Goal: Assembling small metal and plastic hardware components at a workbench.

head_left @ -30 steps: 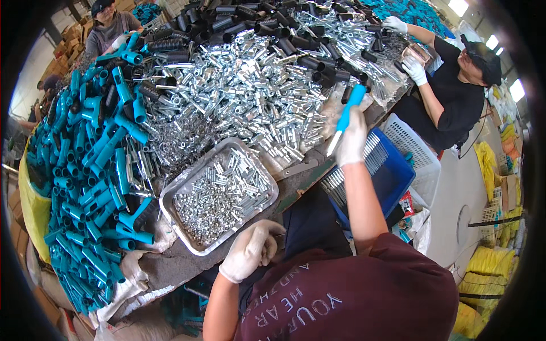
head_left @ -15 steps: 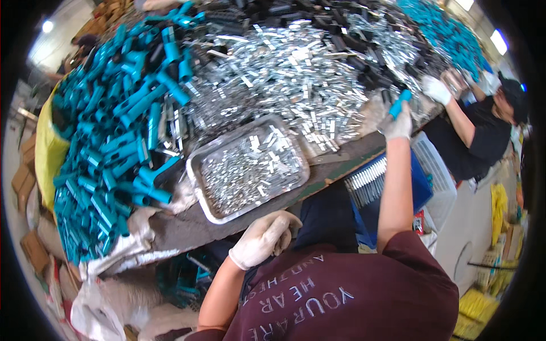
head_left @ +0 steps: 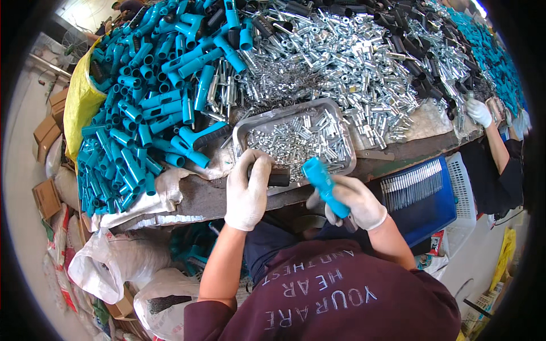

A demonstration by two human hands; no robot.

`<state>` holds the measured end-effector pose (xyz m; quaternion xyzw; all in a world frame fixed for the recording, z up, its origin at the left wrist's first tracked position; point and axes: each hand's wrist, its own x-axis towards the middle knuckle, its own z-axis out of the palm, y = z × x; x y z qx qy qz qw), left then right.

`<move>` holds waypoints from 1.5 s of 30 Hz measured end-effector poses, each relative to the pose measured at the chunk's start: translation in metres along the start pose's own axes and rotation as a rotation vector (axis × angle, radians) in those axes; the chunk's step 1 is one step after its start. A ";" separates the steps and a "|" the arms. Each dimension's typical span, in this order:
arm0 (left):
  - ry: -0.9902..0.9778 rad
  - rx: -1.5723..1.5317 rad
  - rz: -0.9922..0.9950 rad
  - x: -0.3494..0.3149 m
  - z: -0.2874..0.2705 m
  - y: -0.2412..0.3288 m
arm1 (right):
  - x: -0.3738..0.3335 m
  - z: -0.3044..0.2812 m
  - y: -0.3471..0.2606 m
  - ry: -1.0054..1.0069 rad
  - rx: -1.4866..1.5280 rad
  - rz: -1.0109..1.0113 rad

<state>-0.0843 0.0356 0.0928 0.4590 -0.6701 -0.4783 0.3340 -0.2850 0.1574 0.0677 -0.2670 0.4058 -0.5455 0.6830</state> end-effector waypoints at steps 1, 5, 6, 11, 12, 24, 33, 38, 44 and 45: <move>-0.080 0.096 0.097 0.002 -0.005 0.005 | 0.004 0.002 0.000 -0.108 -0.128 0.102; -0.346 0.280 0.117 0.008 -0.018 0.021 | 0.014 0.012 0.005 -0.277 -0.188 0.248; -0.513 0.368 0.170 0.007 -0.021 0.022 | 0.017 0.018 0.005 -0.312 -0.200 0.265; -0.248 0.573 0.139 0.002 -0.001 0.021 | 0.031 0.040 0.003 -0.101 -0.378 0.172; -0.249 0.573 0.139 0.002 0.000 0.023 | 0.036 0.040 0.009 -0.100 -0.378 0.172; -0.238 1.353 0.143 0.178 -0.047 -0.053 | 0.071 0.023 0.016 0.246 -0.351 -0.020; -0.193 1.069 0.012 0.181 -0.070 -0.030 | 0.073 0.022 0.016 0.249 -0.349 -0.003; -0.268 0.227 -0.060 0.130 -0.069 0.034 | 0.074 0.019 0.014 0.182 -0.457 0.000; -0.532 0.409 0.145 0.087 -0.052 0.034 | 0.068 0.036 0.016 0.169 -0.851 -0.313; -0.594 0.376 0.083 0.083 -0.049 0.028 | 0.066 0.040 0.016 0.187 -0.803 -0.328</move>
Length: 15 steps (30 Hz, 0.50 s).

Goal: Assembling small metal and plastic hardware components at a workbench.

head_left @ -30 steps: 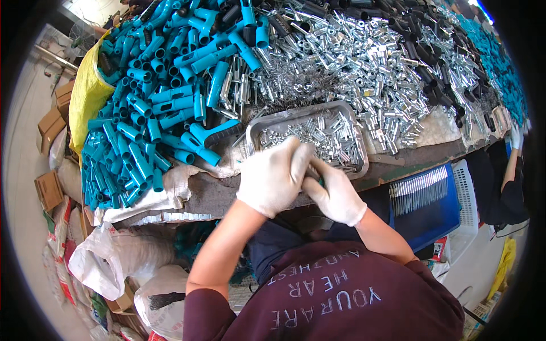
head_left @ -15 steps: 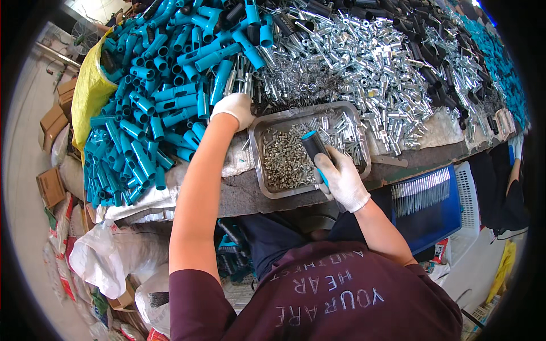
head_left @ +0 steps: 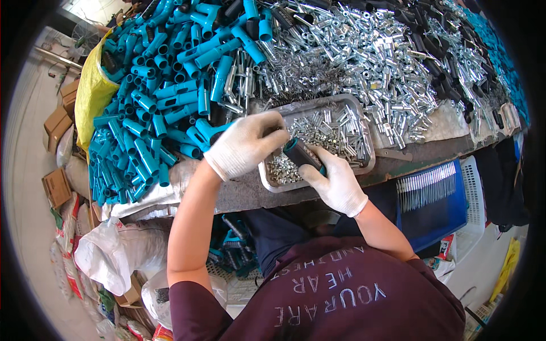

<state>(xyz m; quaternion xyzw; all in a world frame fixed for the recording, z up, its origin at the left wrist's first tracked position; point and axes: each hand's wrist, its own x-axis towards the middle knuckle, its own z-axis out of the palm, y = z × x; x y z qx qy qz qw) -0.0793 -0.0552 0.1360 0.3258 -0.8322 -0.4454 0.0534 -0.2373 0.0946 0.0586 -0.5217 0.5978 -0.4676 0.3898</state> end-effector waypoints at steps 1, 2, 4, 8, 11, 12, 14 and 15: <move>0.001 -0.029 -0.066 -0.001 0.006 0.001 | -0.001 0.001 0.000 0.004 -0.001 0.002; 0.000 0.035 -0.065 -0.002 0.006 0.001 | -0.002 0.003 0.002 0.028 -0.020 -0.004; 0.100 0.194 -0.009 -0.004 0.005 -0.008 | -0.004 0.002 0.004 0.055 -0.044 -0.010; 0.353 0.897 -0.141 -0.008 -0.016 -0.057 | -0.004 -0.002 0.004 0.049 -0.047 0.024; 0.242 1.235 -0.191 -0.010 -0.018 -0.112 | -0.008 -0.005 -0.001 0.005 -0.041 0.110; 0.242 1.236 -0.186 -0.011 -0.020 -0.109 | -0.009 -0.004 0.003 0.033 -0.028 0.077; 0.497 1.034 -0.032 -0.018 -0.025 -0.101 | -0.006 -0.004 0.006 0.062 -0.013 0.043; 0.608 0.781 0.081 -0.019 -0.026 -0.091 | -0.008 -0.006 0.007 0.073 -0.073 0.017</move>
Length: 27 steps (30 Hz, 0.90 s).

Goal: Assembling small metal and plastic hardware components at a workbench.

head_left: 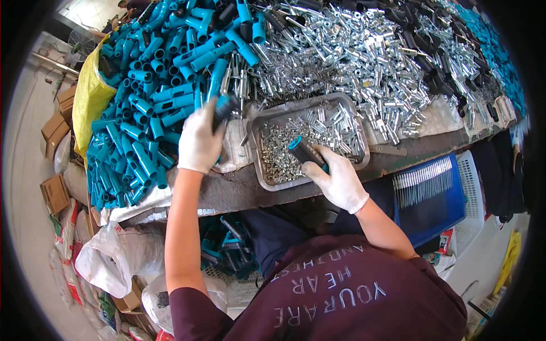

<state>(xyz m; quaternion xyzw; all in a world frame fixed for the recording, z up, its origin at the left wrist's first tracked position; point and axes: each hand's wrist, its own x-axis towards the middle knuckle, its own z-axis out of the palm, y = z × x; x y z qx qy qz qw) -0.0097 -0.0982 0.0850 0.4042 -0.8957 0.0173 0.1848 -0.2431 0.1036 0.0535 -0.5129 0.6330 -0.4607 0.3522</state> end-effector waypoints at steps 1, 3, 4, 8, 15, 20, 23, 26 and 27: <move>0.077 -0.235 -0.068 0.004 -0.015 0.016 | -0.001 -0.002 0.001 0.007 -0.059 -0.029; 0.114 -0.680 -0.194 0.013 -0.043 0.048 | -0.002 -0.004 -0.001 -0.009 -0.071 -0.016; 0.079 -0.883 -0.254 0.013 -0.052 0.057 | 0.000 -0.004 -0.004 -0.033 -0.079 -0.021; -0.062 -0.957 -0.224 0.014 -0.059 0.079 | -0.004 -0.001 -0.014 -0.056 -0.067 -0.053; -0.116 -0.813 -0.287 0.011 -0.044 0.110 | -0.013 0.007 -0.018 0.022 -0.185 -0.146; 0.006 -0.644 -0.326 0.013 -0.037 0.124 | -0.015 0.001 -0.025 -0.107 -0.052 0.004; 0.098 -0.641 -0.318 0.008 -0.033 0.126 | -0.012 -0.003 -0.026 -0.227 0.042 0.088; 0.066 -0.637 -0.411 0.005 -0.023 0.124 | -0.016 0.003 -0.018 -0.167 0.000 0.032; 0.066 -0.636 -0.411 0.004 -0.022 0.124 | -0.017 0.006 -0.015 -0.089 -0.049 -0.035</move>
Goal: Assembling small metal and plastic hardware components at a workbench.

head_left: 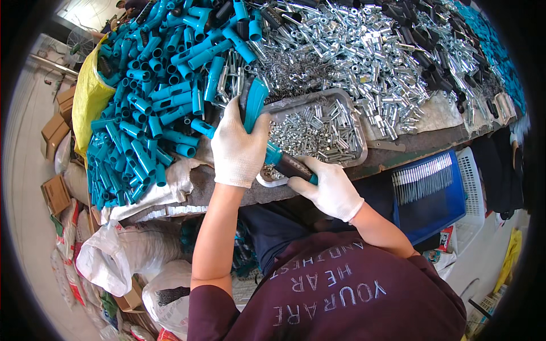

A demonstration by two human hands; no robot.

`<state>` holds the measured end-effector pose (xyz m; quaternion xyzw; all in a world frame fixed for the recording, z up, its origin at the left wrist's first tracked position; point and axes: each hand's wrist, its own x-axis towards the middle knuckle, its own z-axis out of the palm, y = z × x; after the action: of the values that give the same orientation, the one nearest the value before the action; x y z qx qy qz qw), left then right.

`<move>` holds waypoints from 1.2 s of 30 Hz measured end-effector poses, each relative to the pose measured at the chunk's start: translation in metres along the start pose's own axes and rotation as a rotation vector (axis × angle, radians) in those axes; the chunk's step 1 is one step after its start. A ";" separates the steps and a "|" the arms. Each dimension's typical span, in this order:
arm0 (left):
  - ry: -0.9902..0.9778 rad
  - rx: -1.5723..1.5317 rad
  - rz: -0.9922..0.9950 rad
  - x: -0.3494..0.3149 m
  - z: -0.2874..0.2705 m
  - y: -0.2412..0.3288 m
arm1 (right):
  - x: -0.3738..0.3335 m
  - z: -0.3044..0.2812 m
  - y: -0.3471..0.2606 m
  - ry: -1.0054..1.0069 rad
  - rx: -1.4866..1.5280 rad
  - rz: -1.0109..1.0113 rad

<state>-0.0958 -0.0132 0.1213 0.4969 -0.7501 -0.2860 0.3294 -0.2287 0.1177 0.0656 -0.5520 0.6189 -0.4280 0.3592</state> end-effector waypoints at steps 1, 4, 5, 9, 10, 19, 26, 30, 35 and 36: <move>0.032 0.055 -0.036 -0.001 0.002 -0.001 | 0.001 0.002 0.002 0.000 0.001 -0.001; 0.065 0.143 -0.091 -0.001 0.005 -0.011 | 0.003 0.009 0.008 0.106 -0.189 -0.061; 0.063 0.174 -0.110 -0.001 0.006 -0.013 | 0.003 0.010 0.011 0.119 -0.243 -0.093; -0.035 -0.216 0.010 -0.004 -0.002 0.000 | 0.006 -0.013 -0.006 -0.288 0.338 0.229; 0.010 -0.361 0.219 -0.005 -0.003 -0.009 | 0.002 -0.022 -0.015 -0.463 0.692 0.481; -0.282 -1.813 -0.308 -0.028 -0.021 -0.024 | -0.011 -0.026 0.008 -0.994 0.905 0.276; -0.372 -0.758 0.081 0.001 -0.040 0.006 | -0.026 -0.061 0.005 -0.543 1.127 0.430; -0.518 -0.811 0.085 0.008 -0.026 0.020 | -0.024 -0.037 -0.002 -0.724 0.366 0.341; -0.412 -0.671 -0.174 0.012 -0.026 -0.003 | -0.025 -0.068 0.005 -0.323 0.792 0.505; -0.473 -0.641 -0.072 0.017 -0.022 -0.001 | -0.033 -0.064 -0.004 -0.530 0.781 0.462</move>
<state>-0.0832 -0.0315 0.1373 0.3151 -0.6602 -0.6236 0.2758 -0.2814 0.1591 0.0927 -0.3154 0.4065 -0.3822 0.7676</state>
